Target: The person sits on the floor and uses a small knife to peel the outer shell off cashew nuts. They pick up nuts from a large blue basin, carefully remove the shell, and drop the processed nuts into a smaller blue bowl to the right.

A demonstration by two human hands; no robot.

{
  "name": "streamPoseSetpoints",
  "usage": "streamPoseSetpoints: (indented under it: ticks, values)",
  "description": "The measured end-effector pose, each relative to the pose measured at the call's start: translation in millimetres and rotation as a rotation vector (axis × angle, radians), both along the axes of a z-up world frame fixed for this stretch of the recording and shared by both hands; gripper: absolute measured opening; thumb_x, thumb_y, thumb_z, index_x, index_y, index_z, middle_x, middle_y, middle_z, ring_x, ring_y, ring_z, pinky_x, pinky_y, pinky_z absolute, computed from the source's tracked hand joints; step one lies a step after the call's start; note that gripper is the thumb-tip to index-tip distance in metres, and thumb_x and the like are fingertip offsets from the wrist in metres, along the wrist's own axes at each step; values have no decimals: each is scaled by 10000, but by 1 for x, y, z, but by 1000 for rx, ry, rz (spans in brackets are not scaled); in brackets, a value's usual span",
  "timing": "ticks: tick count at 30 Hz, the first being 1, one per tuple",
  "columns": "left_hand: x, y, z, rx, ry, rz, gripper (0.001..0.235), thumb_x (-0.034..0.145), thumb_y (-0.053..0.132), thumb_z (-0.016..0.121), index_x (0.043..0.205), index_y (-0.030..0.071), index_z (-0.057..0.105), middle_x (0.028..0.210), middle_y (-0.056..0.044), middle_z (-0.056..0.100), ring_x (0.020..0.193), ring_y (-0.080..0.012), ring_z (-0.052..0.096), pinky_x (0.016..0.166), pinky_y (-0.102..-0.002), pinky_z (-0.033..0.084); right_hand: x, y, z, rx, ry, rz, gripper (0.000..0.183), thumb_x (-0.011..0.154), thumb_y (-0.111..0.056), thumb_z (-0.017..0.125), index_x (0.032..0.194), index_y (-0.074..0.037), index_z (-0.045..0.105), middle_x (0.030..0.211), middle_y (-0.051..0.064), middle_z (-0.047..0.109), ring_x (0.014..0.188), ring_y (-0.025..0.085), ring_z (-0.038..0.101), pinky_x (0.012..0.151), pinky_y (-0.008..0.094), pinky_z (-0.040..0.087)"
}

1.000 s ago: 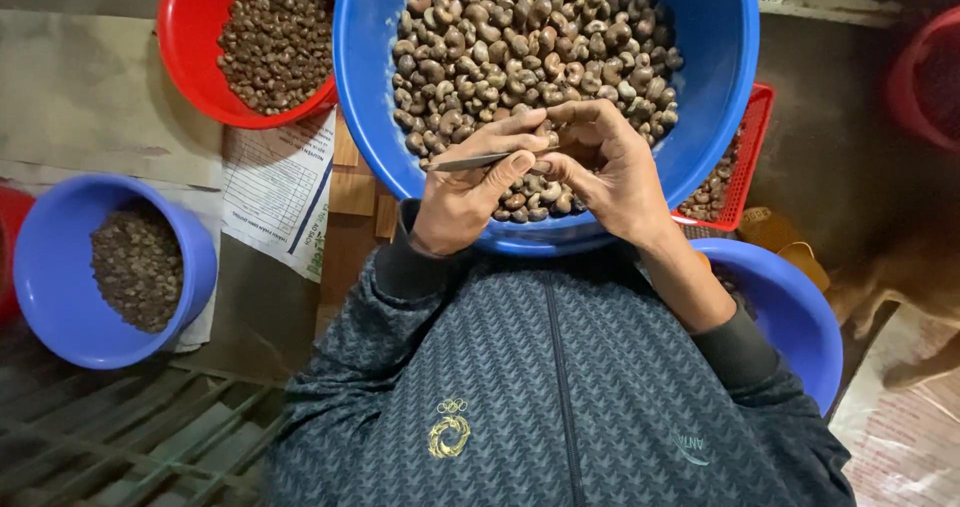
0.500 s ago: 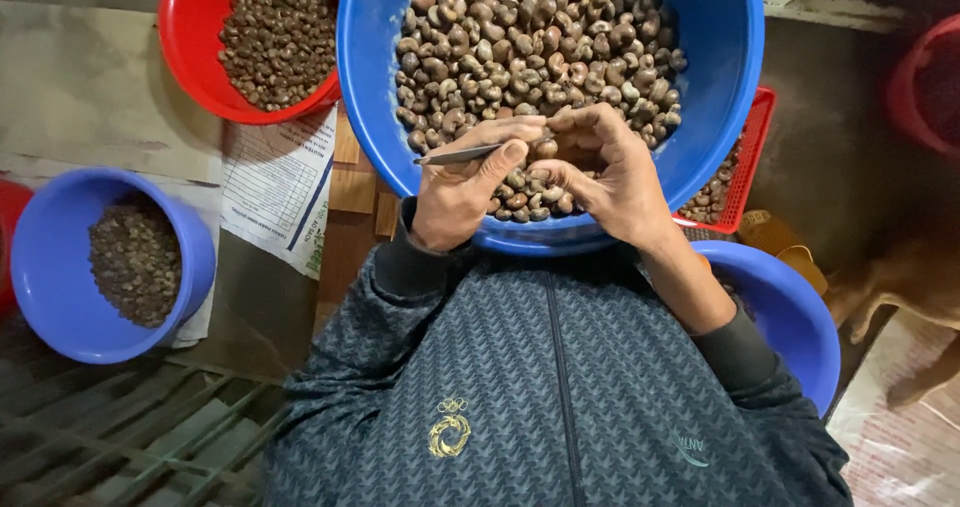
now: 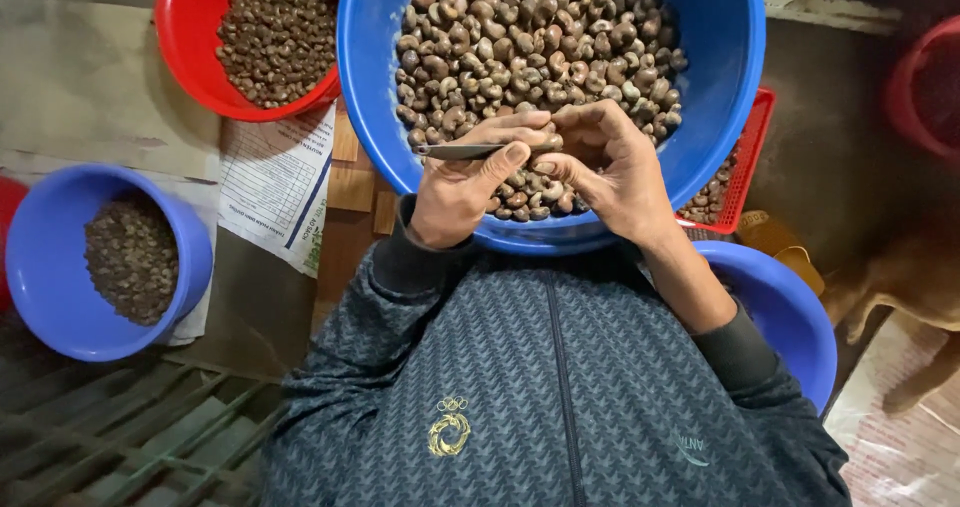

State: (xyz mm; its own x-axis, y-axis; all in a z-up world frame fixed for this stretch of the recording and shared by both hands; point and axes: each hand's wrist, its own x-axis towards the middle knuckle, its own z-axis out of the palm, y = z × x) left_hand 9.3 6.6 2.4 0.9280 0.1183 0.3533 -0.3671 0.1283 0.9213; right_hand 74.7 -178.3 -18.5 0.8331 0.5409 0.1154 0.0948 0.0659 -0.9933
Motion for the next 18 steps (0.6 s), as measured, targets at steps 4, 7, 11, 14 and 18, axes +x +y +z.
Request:
streamPoseSetpoints:
  ticks: [4,7,11,14,18]
  values:
    - [0,0,-1,-37,1,56,170,1053,75,634,1142,-43,719,1182,-237,726,1171,-359,687,1062,-515,526,-1,1,4,-4,-3,11,464,921,-64,801,1280,68,538,1095,266,720,943,286,729,537,324,620]
    - [0,1,0,-28,28,-36,175,1067,106,625,1166,-1,723,1263,-229,700,1217,-357,669,1103,-549,491,-3,1,7,-17,-5,-19,470,917,-82,813,1284,53,552,1058,227,733,946,241,722,697,358,637]
    - [-1,2,-3,-16,9,11,178,1059,95,633,1163,-21,721,1249,-232,708,1228,-358,657,1093,-525,506,-2,1,5,-27,-34,-21,464,917,-71,815,1279,59,555,1078,256,727,976,295,731,706,381,635]
    - [-1,5,-4,-12,13,0,183,1061,102,635,1171,-14,724,1267,-230,701,1235,-358,656,1096,-535,504,-2,1,7,-30,-27,-25,456,930,-81,801,1288,58,556,1097,254,726,1002,291,722,750,396,632]
    - [-1,-1,-8,-42,22,33,165,1029,106,681,1133,-8,738,1247,-220,711,1248,-338,644,1099,-533,503,-5,3,15,-53,-42,-54,419,957,-107,782,1293,43,584,1038,219,742,936,219,711,759,377,620]
